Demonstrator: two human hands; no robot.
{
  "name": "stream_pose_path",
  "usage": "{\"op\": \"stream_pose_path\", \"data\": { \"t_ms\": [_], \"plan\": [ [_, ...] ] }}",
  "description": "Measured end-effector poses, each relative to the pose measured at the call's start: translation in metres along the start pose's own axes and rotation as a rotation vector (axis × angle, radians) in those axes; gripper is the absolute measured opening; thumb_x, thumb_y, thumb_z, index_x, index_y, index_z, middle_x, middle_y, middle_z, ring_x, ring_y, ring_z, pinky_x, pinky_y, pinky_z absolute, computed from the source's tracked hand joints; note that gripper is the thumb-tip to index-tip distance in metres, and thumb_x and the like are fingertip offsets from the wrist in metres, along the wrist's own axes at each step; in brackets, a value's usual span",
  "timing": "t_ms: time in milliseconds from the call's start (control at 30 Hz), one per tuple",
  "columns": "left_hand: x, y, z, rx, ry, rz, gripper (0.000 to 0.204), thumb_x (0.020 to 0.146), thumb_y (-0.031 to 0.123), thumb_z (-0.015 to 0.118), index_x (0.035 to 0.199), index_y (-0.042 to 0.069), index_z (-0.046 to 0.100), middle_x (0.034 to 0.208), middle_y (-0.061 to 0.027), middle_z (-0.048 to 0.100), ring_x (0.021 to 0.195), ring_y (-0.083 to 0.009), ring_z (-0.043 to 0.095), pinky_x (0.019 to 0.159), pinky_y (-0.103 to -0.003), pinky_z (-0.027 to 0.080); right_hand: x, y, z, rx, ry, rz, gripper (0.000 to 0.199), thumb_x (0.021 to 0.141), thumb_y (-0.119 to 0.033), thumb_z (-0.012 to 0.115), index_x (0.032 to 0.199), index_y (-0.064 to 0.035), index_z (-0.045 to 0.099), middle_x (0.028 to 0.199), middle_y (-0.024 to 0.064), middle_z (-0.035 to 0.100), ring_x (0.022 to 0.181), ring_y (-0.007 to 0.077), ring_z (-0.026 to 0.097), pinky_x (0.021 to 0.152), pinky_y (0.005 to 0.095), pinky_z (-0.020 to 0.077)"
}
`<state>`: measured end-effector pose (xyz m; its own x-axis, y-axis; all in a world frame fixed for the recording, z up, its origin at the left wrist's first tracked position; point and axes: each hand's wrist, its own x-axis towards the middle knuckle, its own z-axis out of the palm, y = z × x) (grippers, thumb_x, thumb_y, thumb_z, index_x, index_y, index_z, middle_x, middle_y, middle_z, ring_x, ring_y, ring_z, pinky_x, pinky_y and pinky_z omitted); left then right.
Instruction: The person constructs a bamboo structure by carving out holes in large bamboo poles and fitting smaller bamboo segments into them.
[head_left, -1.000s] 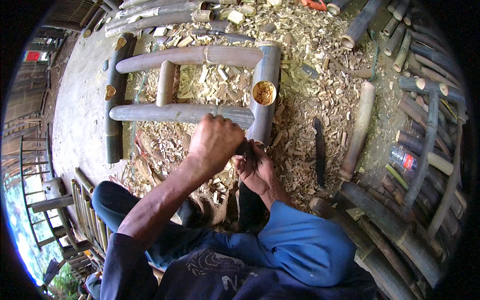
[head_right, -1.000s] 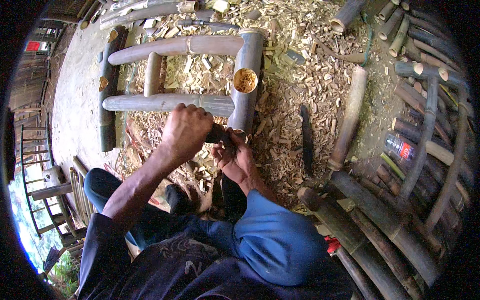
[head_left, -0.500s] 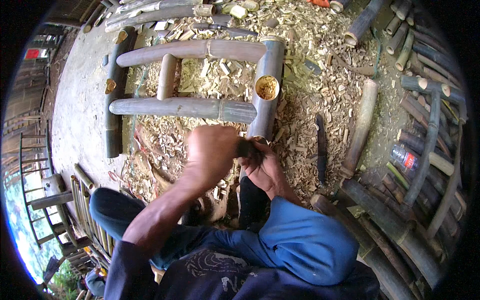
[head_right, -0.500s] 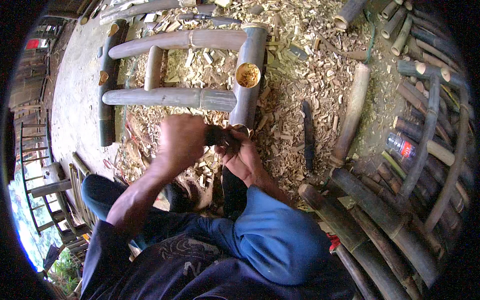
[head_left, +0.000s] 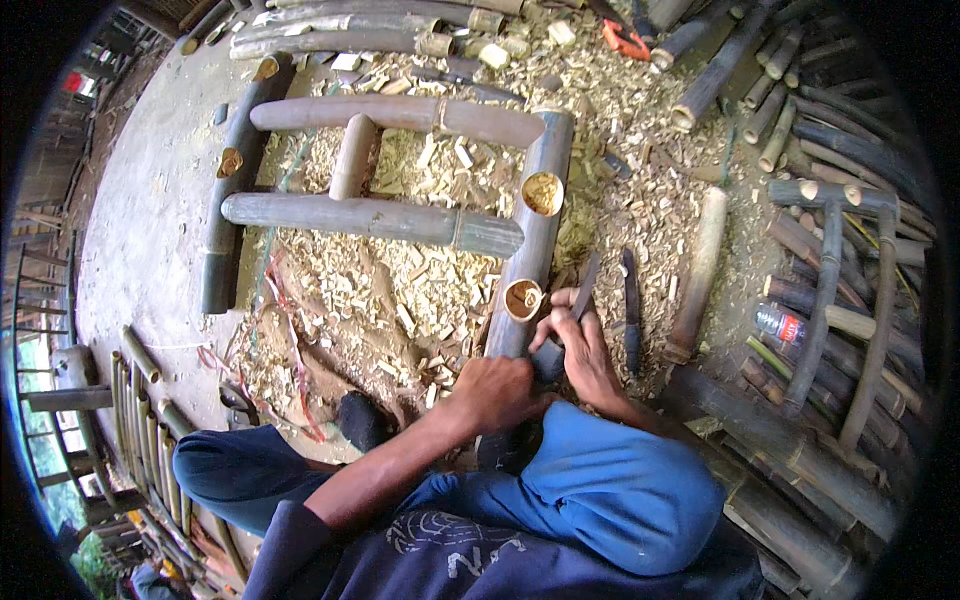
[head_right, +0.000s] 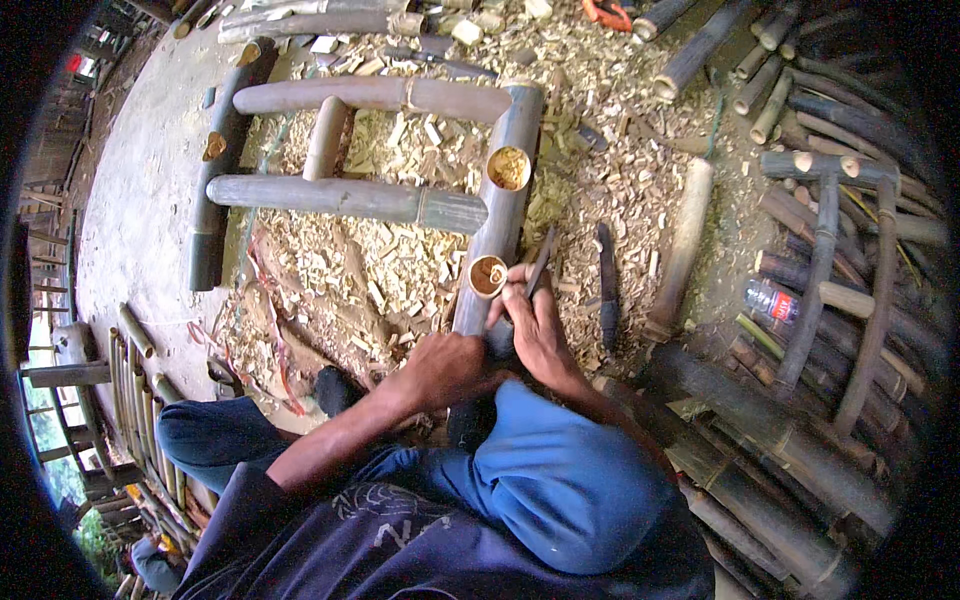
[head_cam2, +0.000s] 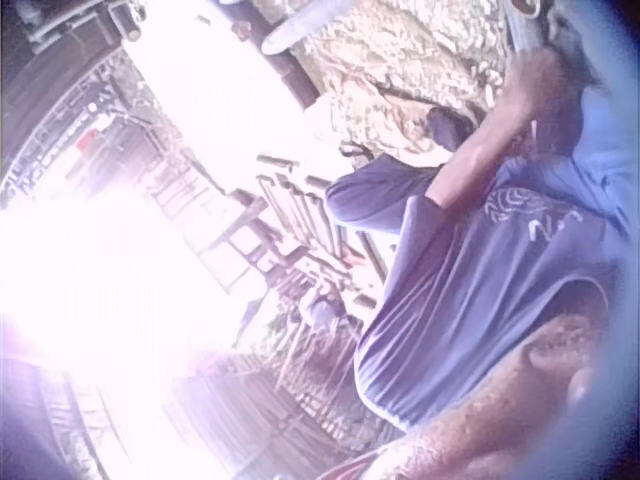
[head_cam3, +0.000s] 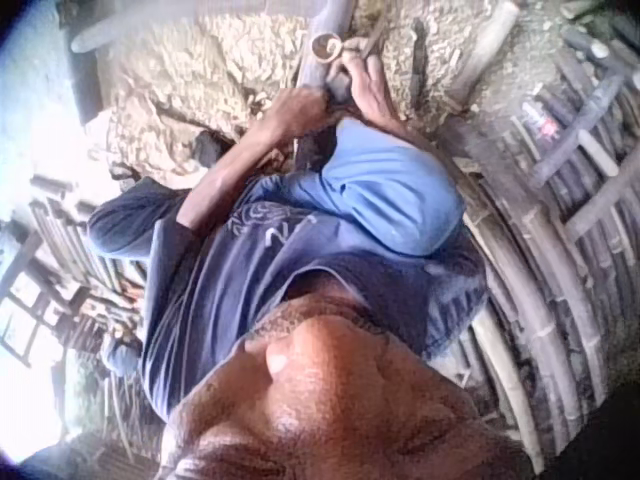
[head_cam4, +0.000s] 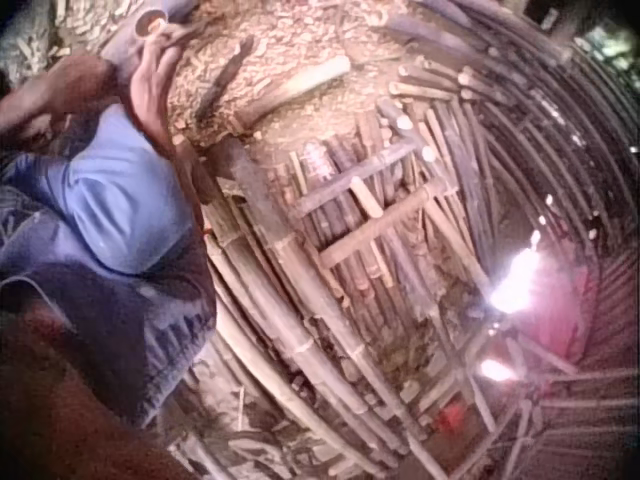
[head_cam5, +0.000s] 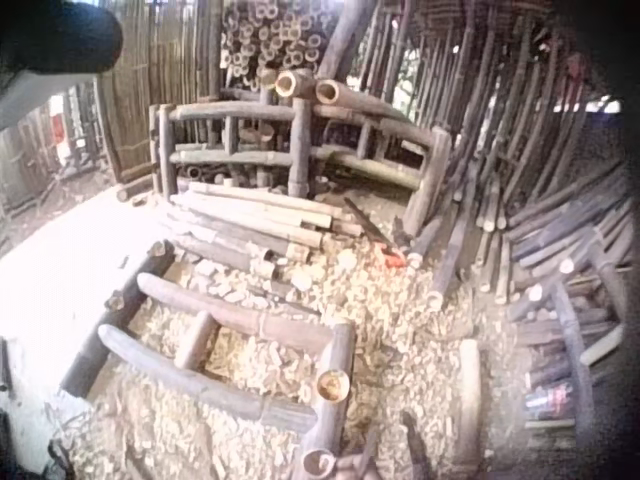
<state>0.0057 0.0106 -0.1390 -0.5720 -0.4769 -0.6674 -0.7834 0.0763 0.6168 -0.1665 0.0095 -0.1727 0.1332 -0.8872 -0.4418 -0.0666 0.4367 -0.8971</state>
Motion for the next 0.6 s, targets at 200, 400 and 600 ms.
{"op": "stream_pose_path", "data": {
  "t_ms": [200, 400, 600],
  "plan": [
    [-0.014, -0.003, -0.026, -0.109, 0.39, 0.341, 0.033, 0.091, 0.036, 0.071, 0.108, 0.007, 0.068, 0.094, -0.0213, 0.073, 0.09, -0.0402, 0.071, 0.078, -0.048, 0.057, 0.038, -0.042, -0.025, -1.045, 0.383, -0.539, 0.074, 0.083, -0.009, 0.07, 0.151, -0.0061, 0.041, 0.113, 0.0198, 0.061, 0.106, 0.0354, 0.062, 0.093, 0.0456, 0.0495],
    [-0.017, -0.003, 0.004, -0.235, 0.475, 0.284, 0.025, 0.09, 0.023, 0.07, 0.109, 0.007, 0.063, 0.081, -0.0229, 0.069, 0.08, -0.0439, 0.068, 0.07, -0.054, 0.054, 0.027, -0.034, -0.031, -1.485, 0.288, -0.72, 0.087, 0.077, -0.008, 0.074, 0.156, -0.0261, 0.043, 0.087, 0.0039, 0.051, 0.084, 0.023, 0.054, 0.078, 0.0401, 0.0426],
    [-0.012, 0.004, 0.005, -0.193, 0.416, 0.371, 0.027, 0.092, 0.026, 0.068, 0.11, 0.006, 0.062, 0.085, -0.0247, 0.068, 0.082, -0.0455, 0.067, 0.071, -0.054, 0.054, 0.022, -0.03, -0.03, -1.343, 0.131, -0.584, 0.084, 0.077, -0.009, 0.075, 0.154, -0.0229, 0.045, 0.092, 0.0107, 0.054, 0.088, 0.0302, 0.057, 0.078, 0.0446, 0.0477]
  ]
}}
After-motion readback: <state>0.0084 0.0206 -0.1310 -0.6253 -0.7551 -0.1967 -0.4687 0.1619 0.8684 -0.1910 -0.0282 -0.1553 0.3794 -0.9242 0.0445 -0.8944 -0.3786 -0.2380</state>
